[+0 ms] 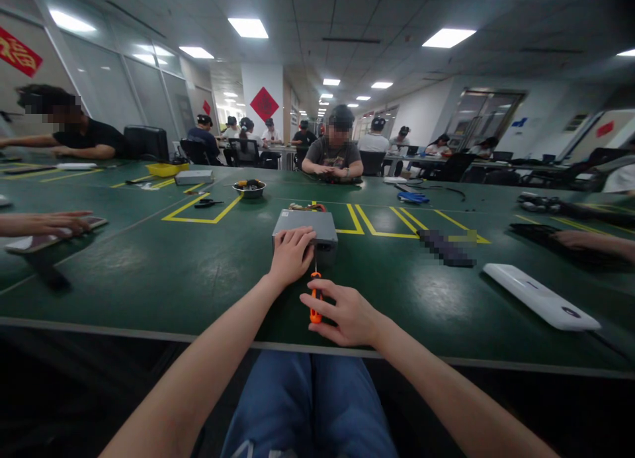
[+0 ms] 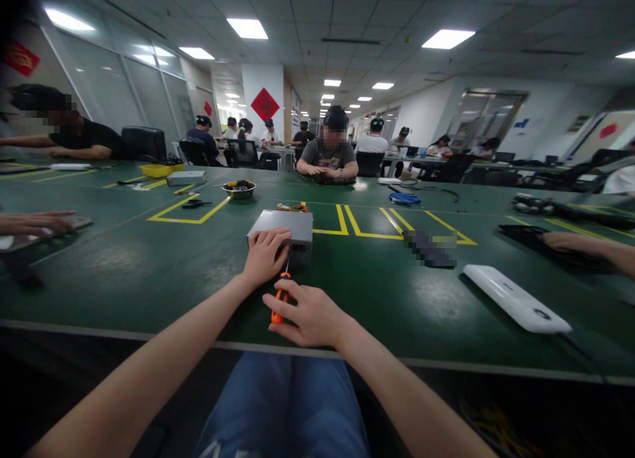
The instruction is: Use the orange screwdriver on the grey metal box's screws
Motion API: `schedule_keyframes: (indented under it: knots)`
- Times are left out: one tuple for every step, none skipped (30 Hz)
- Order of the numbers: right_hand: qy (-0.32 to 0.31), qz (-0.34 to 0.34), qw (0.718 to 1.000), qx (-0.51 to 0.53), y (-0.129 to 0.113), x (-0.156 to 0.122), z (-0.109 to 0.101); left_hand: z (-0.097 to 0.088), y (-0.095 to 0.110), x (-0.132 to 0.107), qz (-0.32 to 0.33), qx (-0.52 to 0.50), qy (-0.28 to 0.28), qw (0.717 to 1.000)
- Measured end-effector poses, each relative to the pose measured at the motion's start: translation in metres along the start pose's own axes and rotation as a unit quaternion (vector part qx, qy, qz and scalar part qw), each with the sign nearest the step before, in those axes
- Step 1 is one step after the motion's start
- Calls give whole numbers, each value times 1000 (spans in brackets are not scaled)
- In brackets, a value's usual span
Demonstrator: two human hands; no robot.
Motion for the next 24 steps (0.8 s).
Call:
schedule_keyframes:
  knots:
    - [-1,-2,1000,-10,-1,0,0,0,0,0,0,-1,0,1000]
    - [5,-1,1000,-15,-1,0,-1,0,0,0,1,-1,0,1000]
    - [17,0,1000,-14,0,-1,-3,0,0,0,1,0,0,1000]
    - [34,2,999,-10,1,-2,-4,0,0,0,1,1,0,1000]
    - [50,5,999,-4,2,-3,-5,0,0,0,2,1,0,1000]
    - [65,7,998,1,3,-4,-6,0,0,0,2,2,0,1000]
    - [76,10,997,7,4,-5,-6,1,0,0,3,3,0,1000]
    - [80,14,997,13,5,-5,-6,1,-1,0,3,3,0,1000]
    - [79,17,997,20,6,-5,-5,1,-1,0,3,3,0,1000]
    - [74,19,997,29,6,-5,-4,1,-1,0,3,3,0,1000]
    - [67,18,997,38,6,-4,-4,0,-1,0,3,3,0,1000]
    - [57,15,997,45,6,-3,-3,0,-1,0,3,3,0,1000]
    - [46,10,998,47,4,-2,-3,0,0,0,3,3,0,1000]
    - [34,4,999,42,3,-1,-3,0,0,0,3,4,0,1000]
    - [23,-2,999,31,1,0,-3,0,0,-1,3,4,0,1000]
    - [14,-7,1000,17,-1,0,-3,0,0,-1,3,4,0,1000]
    - [10,-8,1000,5,-1,0,-3,0,0,-1,3,5,0,1000]
    - [13,-8,1000,-4,-1,0,-4,0,0,-1,2,6,-1,1000]
    - [23,-8,1000,-7,-1,-1,-5,0,0,0,2,7,-2,1000]
    - [37,-6,999,-5,-1,-2,-6,0,0,0,1,8,-2,1000]
    - [53,-5,999,-1,0,-3,-8,0,0,0,1,9,-1,1000]
    - [66,-3,998,5,1,-4,-9,0,0,0,1,9,1,1000]
    - [76,0,997,12,2,-5,-9,0,0,0,1,10,2,1000]
    - [80,4,997,17,3,-5,-9,0,0,0,0,11,4,1000]
Point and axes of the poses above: each hand's wrist, its own x-axis towards the middle knuckle, its own z-axis out of the palm, y = z × x, the point moved 8 cm from there along x, towards the middle knuckle, and after that the axes turned 11 degrees about -y, right-handed, at the moved point
